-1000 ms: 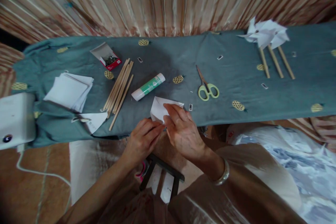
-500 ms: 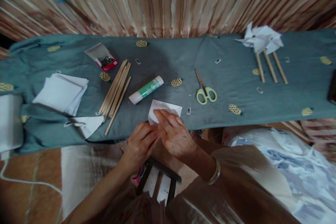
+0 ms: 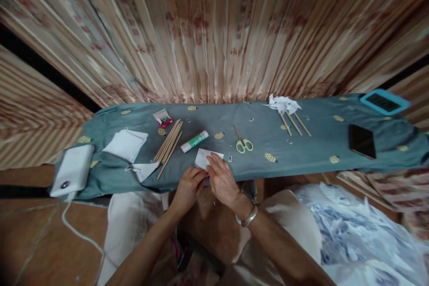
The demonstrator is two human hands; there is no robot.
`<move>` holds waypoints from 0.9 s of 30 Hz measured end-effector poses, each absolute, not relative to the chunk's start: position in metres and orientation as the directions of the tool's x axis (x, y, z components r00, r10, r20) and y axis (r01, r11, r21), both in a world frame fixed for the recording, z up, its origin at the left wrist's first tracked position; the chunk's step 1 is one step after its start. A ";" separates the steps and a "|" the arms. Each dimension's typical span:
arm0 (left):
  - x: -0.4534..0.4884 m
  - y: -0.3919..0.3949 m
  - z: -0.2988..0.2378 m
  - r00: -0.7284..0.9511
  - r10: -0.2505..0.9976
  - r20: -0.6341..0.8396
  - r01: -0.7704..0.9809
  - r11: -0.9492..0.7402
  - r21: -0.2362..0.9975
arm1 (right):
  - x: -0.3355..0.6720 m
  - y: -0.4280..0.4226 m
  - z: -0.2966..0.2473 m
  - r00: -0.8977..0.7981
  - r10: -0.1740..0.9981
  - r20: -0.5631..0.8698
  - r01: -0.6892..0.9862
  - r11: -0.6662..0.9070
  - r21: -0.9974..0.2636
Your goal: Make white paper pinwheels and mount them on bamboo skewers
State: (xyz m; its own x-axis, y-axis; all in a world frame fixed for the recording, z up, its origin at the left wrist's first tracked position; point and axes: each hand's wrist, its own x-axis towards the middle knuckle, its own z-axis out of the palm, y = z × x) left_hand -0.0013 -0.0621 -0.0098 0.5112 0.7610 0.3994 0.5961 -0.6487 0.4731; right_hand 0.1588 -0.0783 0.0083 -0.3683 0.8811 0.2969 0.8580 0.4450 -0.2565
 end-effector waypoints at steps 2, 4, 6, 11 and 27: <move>0.000 -0.062 -0.010 0.501 0.776 0.383 0.609 -0.630 0.481 | 0.165 -0.084 0.010 -0.322 0.901 0.293 0.874 0.401 -0.273; 0.000 -0.062 -0.010 0.494 0.783 0.378 0.615 -0.622 0.484 | 0.174 -0.085 0.010 -0.237 0.925 0.297 0.893 0.327 -0.309; 0.000 -0.063 -0.009 0.500 0.779 0.378 0.619 -0.627 0.473 | 0.181 -0.081 0.008 -0.133 0.947 0.293 0.902 0.238 -0.360; -0.007 -0.061 -0.009 0.516 0.773 0.370 0.642 -0.635 0.430 | 0.190 -0.059 0.000 -0.124 0.961 0.249 0.866 0.227 -0.445; -0.027 -0.050 0.005 0.374 0.790 0.486 0.665 -0.594 0.453 | 0.182 -0.077 0.007 -0.182 0.947 0.263 0.791 0.300 -0.533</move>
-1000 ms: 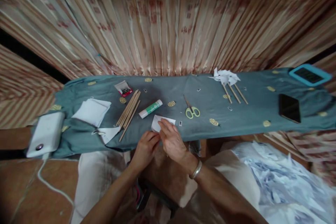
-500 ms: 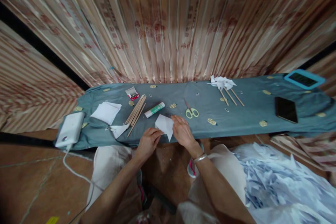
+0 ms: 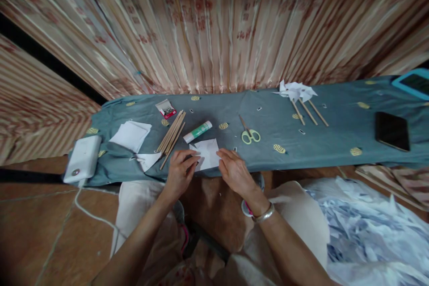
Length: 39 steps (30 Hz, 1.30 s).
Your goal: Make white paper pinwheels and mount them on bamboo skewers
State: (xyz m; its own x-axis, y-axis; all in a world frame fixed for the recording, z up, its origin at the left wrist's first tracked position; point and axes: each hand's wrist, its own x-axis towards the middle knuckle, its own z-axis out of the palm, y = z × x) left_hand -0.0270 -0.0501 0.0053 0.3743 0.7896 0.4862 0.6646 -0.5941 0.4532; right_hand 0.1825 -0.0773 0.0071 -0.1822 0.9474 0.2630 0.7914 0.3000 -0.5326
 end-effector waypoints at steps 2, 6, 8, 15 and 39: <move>-0.023 -0.059 0.007 0.368 0.784 0.499 0.671 -0.596 0.441 | 0.183 -0.077 0.007 -0.190 0.948 0.254 0.797 0.300 -0.524; -0.016 -0.069 0.007 0.434 0.775 0.459 0.668 -0.619 0.413 | 0.184 -0.077 0.008 -0.201 0.951 0.233 0.802 0.296 -0.518; -0.013 -0.069 0.004 0.451 0.784 0.427 0.676 -0.612 0.410 | 0.184 -0.077 0.010 -0.201 0.954 0.224 0.801 0.292 -0.523; -0.013 -0.065 -0.005 0.434 0.785 0.442 0.651 -0.613 0.449 | 0.188 -0.078 0.021 -0.213 0.970 0.118 0.744 0.239 -0.624; -0.022 -0.074 -0.002 0.419 0.826 0.376 0.604 -0.563 0.564 | 0.201 -0.059 0.021 -0.275 0.961 -0.041 0.529 0.115 -0.841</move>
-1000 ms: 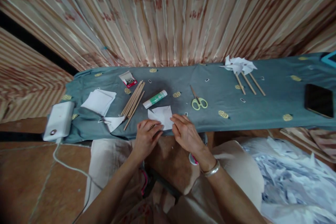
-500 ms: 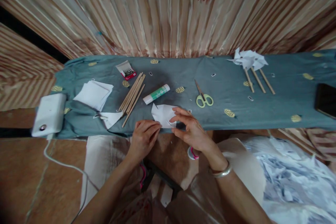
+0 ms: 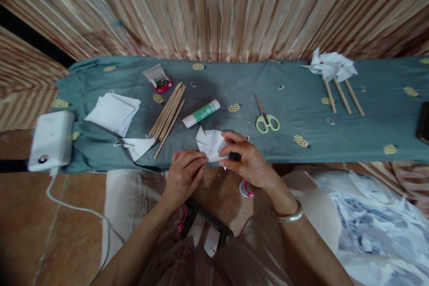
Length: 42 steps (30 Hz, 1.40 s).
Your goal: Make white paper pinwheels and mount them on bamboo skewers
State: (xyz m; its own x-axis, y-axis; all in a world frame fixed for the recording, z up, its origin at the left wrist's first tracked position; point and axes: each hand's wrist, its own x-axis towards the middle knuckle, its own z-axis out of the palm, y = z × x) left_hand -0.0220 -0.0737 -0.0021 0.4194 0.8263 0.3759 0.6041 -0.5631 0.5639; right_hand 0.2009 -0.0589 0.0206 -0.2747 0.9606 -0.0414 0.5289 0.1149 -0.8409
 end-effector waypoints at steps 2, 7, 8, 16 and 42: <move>-0.022 -0.074 -0.001 0.414 0.826 0.383 0.602 -0.564 0.565 | 0.201 -0.059 0.020 -0.274 0.961 -0.041 0.520 0.112 -0.847; -0.020 -0.075 0.001 0.413 0.828 0.380 0.600 -0.561 0.570 | 0.198 -0.057 0.018 -0.244 0.969 -0.029 0.511 0.103 -0.853; -0.020 -0.075 0.001 0.415 0.829 0.376 0.603 -0.560 0.568 | 0.197 -0.057 0.017 -0.240 0.970 -0.025 0.517 0.106 -0.849; -0.017 -0.074 0.000 0.418 0.818 0.394 0.592 -0.575 0.565 | 0.182 -0.051 0.014 -0.236 0.971 0.038 0.589 0.175 -0.789; -0.017 -0.075 0.000 0.421 0.805 0.418 0.564 -0.593 0.575 | 0.170 -0.049 0.014 -0.184 0.975 0.122 0.687 0.216 -0.694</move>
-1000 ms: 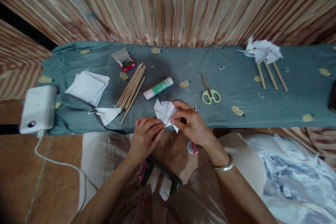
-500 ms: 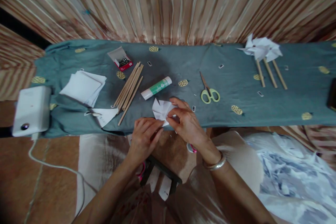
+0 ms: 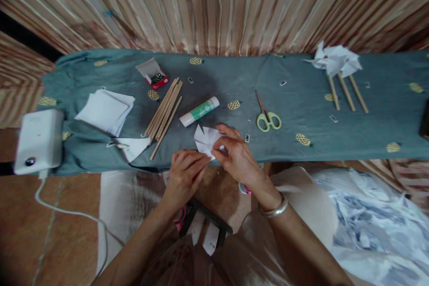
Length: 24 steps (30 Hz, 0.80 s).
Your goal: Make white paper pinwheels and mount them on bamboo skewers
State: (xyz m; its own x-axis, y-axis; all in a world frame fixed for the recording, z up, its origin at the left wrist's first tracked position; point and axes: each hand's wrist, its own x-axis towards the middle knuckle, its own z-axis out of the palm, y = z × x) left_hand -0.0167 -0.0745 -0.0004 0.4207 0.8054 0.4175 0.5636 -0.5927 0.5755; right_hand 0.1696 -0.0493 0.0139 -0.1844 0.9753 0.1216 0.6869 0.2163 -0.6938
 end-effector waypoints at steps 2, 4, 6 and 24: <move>-0.017 -0.074 -0.001 0.419 0.805 0.421 0.564 -0.594 0.574 | 0.169 -0.049 0.014 -0.183 0.976 0.121 0.688 0.215 -0.693; -0.016 -0.074 -0.002 0.421 0.804 0.420 0.564 -0.594 0.574 | 0.169 -0.050 0.014 -0.185 0.975 0.123 0.690 0.218 -0.691; -0.016 -0.074 -0.002 0.419 0.804 0.422 0.564 -0.595 0.573 | 0.169 -0.051 0.013 -0.190 0.973 0.134 0.690 0.230 -0.686; -0.014 -0.076 0.002 0.399 0.813 0.425 0.580 -0.582 0.570 | 0.161 -0.070 0.013 -0.308 0.909 0.280 0.796 0.407 -0.448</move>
